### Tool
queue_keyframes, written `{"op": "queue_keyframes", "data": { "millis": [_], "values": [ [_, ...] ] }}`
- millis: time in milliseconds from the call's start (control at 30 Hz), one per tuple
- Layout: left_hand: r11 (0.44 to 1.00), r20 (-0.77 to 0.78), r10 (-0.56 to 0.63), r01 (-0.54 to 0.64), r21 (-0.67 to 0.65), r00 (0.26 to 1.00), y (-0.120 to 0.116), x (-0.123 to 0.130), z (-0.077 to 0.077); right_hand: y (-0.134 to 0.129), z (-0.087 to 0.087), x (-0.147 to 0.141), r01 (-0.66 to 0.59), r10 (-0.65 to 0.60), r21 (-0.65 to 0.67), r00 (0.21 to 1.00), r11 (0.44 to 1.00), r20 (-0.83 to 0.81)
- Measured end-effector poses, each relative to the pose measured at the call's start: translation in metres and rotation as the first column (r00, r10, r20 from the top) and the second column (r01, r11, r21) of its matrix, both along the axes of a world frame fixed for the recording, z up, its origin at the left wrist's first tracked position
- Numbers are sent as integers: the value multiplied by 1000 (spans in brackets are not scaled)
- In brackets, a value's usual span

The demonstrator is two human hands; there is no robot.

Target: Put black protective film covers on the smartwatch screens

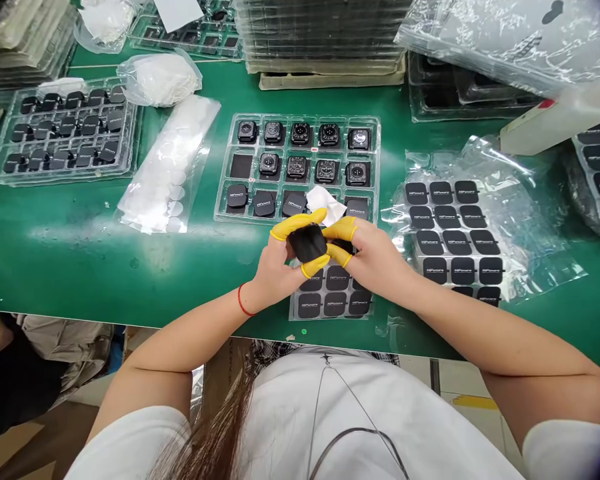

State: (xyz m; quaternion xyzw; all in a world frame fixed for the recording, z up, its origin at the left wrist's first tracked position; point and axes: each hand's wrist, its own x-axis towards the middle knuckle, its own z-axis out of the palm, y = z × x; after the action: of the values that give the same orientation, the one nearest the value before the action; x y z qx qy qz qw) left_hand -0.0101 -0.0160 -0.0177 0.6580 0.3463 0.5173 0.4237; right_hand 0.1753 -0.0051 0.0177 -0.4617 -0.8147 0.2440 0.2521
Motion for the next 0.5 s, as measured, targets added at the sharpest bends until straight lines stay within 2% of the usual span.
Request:
{"op": "queue_keyframes", "data": {
  "millis": [100,167,233,300,367,400,433,500],
  "values": [
    [963,196,22,32,-268,980,4,2,12,-4,-11,-5,44,-47,252,999,967,3],
    [879,277,68,74,-470,958,8,0,20,-5,-13,-6,28,-22,340,999,940,-24],
    [769,282,103,104,-631,954,14,-2,25,-5,-8,-5,-4,40,353,995,936,-94],
    [696,257,87,125,-707,963,18,-4,26,-5,3,-3,13,45,267,977,964,-209],
    [685,225,27,146,-714,974,19,-4,25,-3,16,2,80,-53,69,943,994,-329],
    [692,208,-13,159,-704,978,19,-3,24,-1,20,4,103,-119,-64,924,993,-364],
    [704,193,-49,171,-690,980,17,-2,22,1,23,6,106,-178,-201,907,974,-382],
    [727,162,-116,195,-658,980,13,-1,20,7,24,10,63,-251,-433,885,899,-393]
  ]
}}
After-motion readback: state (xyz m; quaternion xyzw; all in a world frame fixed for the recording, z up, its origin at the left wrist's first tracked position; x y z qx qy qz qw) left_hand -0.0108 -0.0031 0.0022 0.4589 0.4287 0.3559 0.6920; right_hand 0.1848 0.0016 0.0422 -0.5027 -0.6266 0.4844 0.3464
